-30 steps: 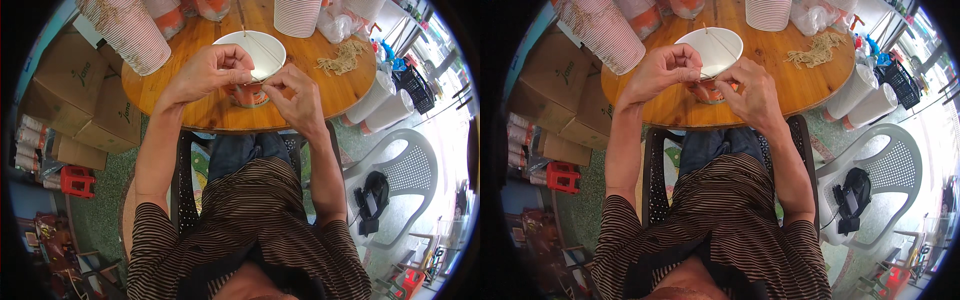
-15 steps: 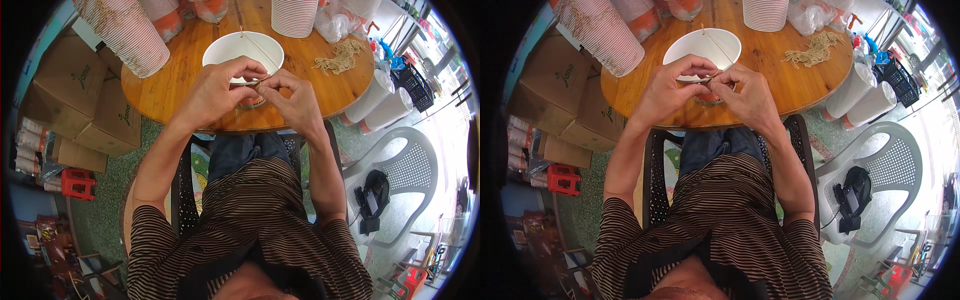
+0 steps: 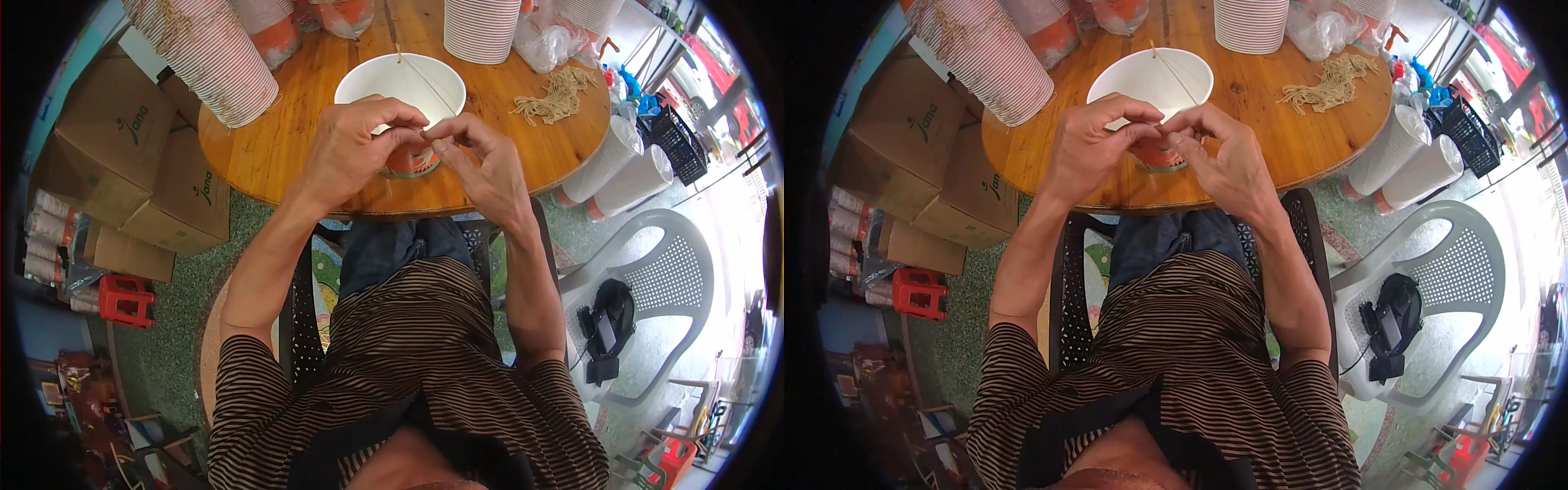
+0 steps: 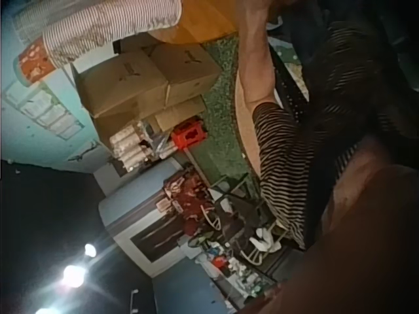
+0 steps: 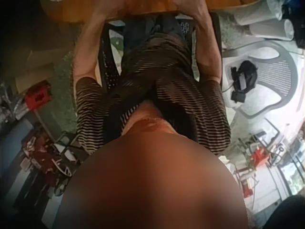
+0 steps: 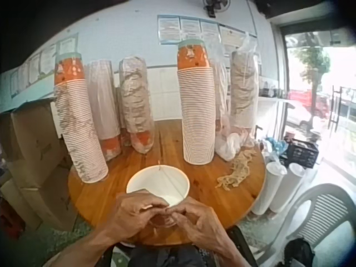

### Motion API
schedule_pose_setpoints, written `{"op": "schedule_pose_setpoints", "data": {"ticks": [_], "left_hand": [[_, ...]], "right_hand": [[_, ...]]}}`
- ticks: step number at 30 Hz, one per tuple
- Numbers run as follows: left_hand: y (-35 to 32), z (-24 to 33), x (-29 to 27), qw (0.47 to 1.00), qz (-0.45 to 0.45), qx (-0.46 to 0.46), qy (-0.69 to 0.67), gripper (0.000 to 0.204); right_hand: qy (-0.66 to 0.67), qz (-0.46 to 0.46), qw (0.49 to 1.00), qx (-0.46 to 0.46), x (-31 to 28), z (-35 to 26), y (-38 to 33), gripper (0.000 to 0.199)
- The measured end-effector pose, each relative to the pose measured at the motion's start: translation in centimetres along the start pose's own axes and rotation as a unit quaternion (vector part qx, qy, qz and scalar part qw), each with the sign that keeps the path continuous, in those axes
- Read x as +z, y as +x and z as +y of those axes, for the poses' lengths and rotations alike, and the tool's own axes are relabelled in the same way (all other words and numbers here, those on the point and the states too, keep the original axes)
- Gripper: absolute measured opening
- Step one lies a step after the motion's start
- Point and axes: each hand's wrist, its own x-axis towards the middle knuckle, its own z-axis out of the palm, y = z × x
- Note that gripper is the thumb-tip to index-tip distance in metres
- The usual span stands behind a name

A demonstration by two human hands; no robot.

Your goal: Tying string around the top rim of paper bowls.

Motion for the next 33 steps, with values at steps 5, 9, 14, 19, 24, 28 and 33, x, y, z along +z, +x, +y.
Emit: {"op": "schedule_pose_setpoints", "data": {"ticks": [5,9,14,19,24,28,33], "left_hand": [[-0.1,-0.2,-0.3,0.966,-0.036,-0.159,-0.203,0.01],[-0.2,-0.3,-0.7,0.964,-0.036,-0.158,-0.209,0.01],[-0.3,-0.7,-1.4,0.954,-0.052,-0.164,-0.246,0.01],[-0.5,-0.4,-1.3,0.955,-0.031,-0.179,-0.234,0.007],[-0.4,0.8,-0.9,0.965,0.018,-0.209,-0.159,0.007],[-0.6,1.0,-0.7,0.983,0.039,-0.157,-0.087,0.008],[-1.2,0.2,-0.1,0.991,0.053,-0.103,-0.061,0.008]], "right_hand": [[-0.045,0.034,0.997,0.058,0.9,-0.1,0.2,0.022],[-0.05,0.046,0.996,0.052,1.6,0.2,0.4,0.021],[0.032,0.084,0.995,0.044,2.1,1.1,0.3,0.014],[-0.039,0.103,0.994,0.007,2.7,0.7,0.1,0.009],[-0.074,0.106,0.991,-0.02,2.9,0.7,-0.3,0.009],[-0.064,0.095,0.992,-0.049,3.0,1.0,-0.5,0.011],[-0.076,0.091,0.992,-0.05,3.0,1.0,-0.5,0.012]]}}
